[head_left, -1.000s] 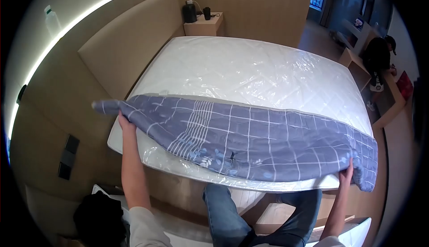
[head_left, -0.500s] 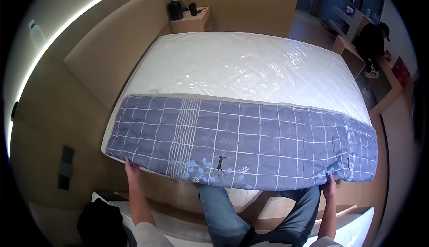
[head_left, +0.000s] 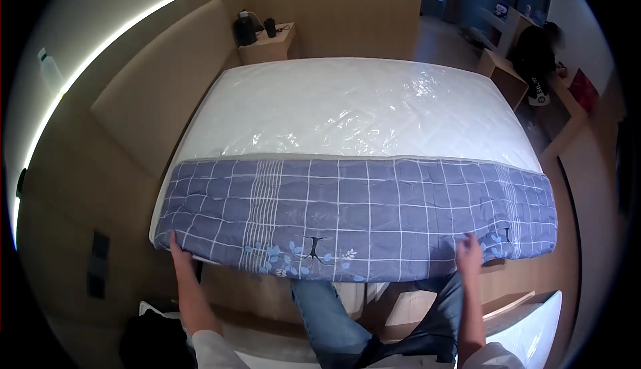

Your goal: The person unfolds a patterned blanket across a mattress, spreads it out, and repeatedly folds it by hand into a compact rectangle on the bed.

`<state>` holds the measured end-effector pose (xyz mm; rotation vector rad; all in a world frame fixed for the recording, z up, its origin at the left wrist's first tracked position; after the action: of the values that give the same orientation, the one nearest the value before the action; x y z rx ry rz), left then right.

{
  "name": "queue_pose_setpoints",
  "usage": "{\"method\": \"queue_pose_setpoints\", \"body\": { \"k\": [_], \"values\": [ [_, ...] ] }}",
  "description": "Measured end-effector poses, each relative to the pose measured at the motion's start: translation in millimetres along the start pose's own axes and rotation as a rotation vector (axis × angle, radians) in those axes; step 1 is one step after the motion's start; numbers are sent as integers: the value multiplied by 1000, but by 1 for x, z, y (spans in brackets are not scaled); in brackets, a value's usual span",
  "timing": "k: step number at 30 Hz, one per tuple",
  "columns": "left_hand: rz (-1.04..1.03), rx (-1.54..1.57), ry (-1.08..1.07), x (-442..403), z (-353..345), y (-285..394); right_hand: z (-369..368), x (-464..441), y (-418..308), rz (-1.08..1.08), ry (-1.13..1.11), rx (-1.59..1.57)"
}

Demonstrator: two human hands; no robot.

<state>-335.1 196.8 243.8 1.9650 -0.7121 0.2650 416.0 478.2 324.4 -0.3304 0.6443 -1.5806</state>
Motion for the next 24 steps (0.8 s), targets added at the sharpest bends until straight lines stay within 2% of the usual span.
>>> {"method": "queue_pose_setpoints", "body": {
  "k": [1,2,3,4,6,7,8,10,12,13,14,15,16,17,18,19,20,21,22,23,24],
  "values": [
    [-25,7,-51,7,-24,14,-16,13,-23,290,139,69],
    [-100,2,-144,11,-51,24,-38,22,-43,325,-36,-8],
    [-176,-2,-236,17,-80,33,-61,36,-66,466,-93,-30],
    [-350,-78,-184,34,-117,39,-80,53,-86,572,-219,-51],
    [-705,-304,-131,92,-193,36,-138,83,-93,669,-478,-56],
    [-889,-454,-134,122,-223,28,-147,101,-97,741,-396,149],
    [-949,-591,-195,141,-241,15,-151,104,-97,732,-394,149],
    [-1022,-828,-327,184,-266,-20,-155,101,-91,661,-404,-17],
    [-1120,-1019,-470,211,-270,-62,-153,83,-77,598,-459,-40],
    [-1202,-1117,-547,212,-265,-88,-150,73,-67,287,-607,-508],
    [-1388,-1131,-645,221,-261,-111,-145,64,-60,-52,-725,-970],
    [-1576,-1139,-743,235,-257,-132,-127,54,-58,-278,-756,-1137],
    [-1465,-1302,-810,252,-250,-149,-110,47,-56,-277,-753,-1138],
    [-1344,-1461,-872,268,-243,-166,-95,41,-55,-381,-756,-1285],
    [-1165,-1543,-940,289,-237,-181,-84,38,-55,-489,-758,-1431],
    [-981,-1615,-1002,307,-227,-192,-78,38,-56,-531,-728,-1411],
    [-959,-1553,-1120,304,-202,-215,-85,36,-48,-530,-729,-1413],
    [-935,-1488,-1235,299,-175,-239,-101,36,-35,-543,-788,-1213],
    [-936,-1490,-1233,305,-157,-248,-111,40,-26,-553,-840,-1010],
    [-898,-1339,-1131,312,-145,-252,-114,49,-29,-496,-718,-939],
    [-862,-1186,-1031,313,-138,-255,-117,51,-36,-485,-721,-948]
  ]
}}
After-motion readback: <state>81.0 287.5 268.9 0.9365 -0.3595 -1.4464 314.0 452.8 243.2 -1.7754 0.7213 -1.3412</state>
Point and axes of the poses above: each hand's wrist, its own x-axis away from the middle knuckle, its own z-axis out of the back of the hand, y = z × x, the point moved 1 cm from there along -x, towards the middle knuckle, and after that the axes turned 1 degree about -z, right-handed, at the moved point
